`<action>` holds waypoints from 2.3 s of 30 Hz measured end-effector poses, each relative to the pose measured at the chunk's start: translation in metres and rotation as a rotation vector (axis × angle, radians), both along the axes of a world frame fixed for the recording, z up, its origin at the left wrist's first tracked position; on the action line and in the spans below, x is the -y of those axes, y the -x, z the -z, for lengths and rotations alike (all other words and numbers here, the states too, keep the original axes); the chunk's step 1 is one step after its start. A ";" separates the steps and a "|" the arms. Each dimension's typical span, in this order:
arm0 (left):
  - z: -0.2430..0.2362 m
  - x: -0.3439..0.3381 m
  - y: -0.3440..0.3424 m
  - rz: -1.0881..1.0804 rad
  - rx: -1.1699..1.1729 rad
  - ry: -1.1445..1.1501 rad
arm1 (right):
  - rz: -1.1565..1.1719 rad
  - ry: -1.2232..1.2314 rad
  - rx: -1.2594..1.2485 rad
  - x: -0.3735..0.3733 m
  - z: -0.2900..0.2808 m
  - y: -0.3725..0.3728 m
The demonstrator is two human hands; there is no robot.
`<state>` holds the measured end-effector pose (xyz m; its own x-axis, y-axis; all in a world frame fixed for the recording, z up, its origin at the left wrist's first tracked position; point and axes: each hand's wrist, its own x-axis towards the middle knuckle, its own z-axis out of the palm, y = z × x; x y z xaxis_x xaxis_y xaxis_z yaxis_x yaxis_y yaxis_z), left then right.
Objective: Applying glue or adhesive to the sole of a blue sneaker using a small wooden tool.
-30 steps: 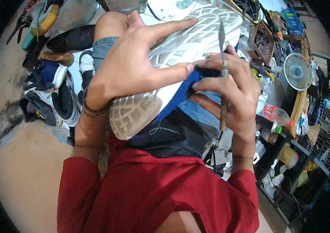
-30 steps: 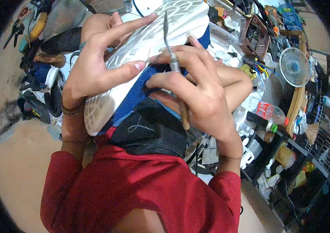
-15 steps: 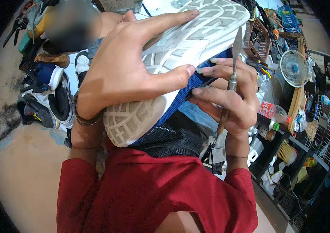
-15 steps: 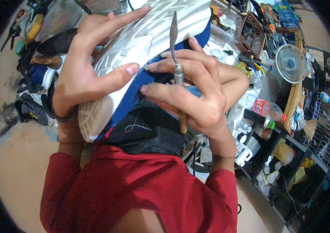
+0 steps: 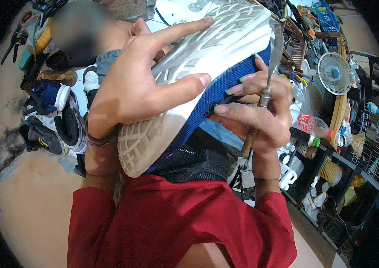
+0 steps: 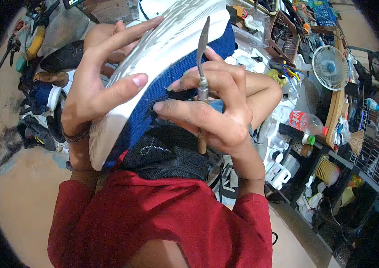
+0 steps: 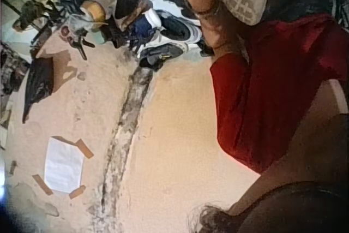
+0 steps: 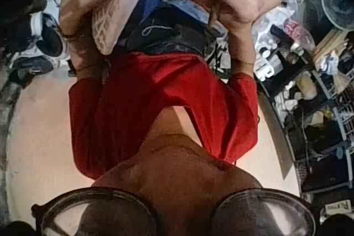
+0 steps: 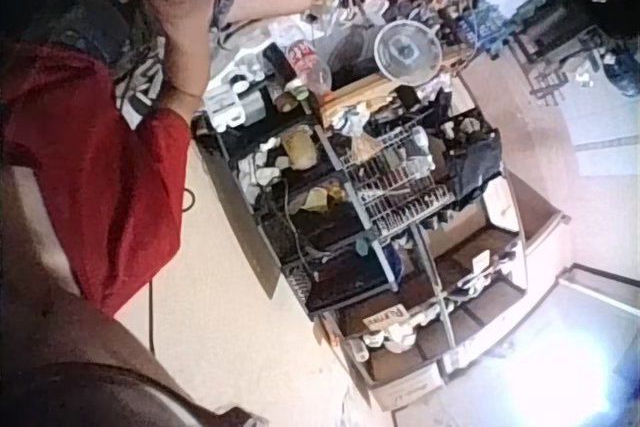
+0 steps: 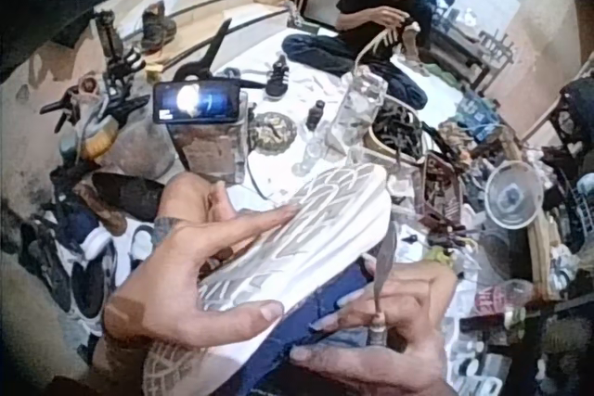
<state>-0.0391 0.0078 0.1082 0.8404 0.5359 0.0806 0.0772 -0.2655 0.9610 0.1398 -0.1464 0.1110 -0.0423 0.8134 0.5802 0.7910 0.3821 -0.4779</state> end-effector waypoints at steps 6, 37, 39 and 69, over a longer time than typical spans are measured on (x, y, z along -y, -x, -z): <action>0.010 -0.002 0.000 0.034 0.004 0.123 | 0.005 0.040 0.012 -0.001 -0.003 0.000; 0.007 0.009 -0.005 0.098 0.145 0.361 | -0.005 -0.078 0.091 0.002 -0.007 -0.007; 0.017 0.007 -0.005 0.097 0.193 0.408 | -0.091 -0.042 0.140 -0.001 -0.015 -0.011; 0.033 -0.009 -0.005 0.295 0.291 0.613 | -0.161 0.230 0.562 -0.036 -0.082 -0.009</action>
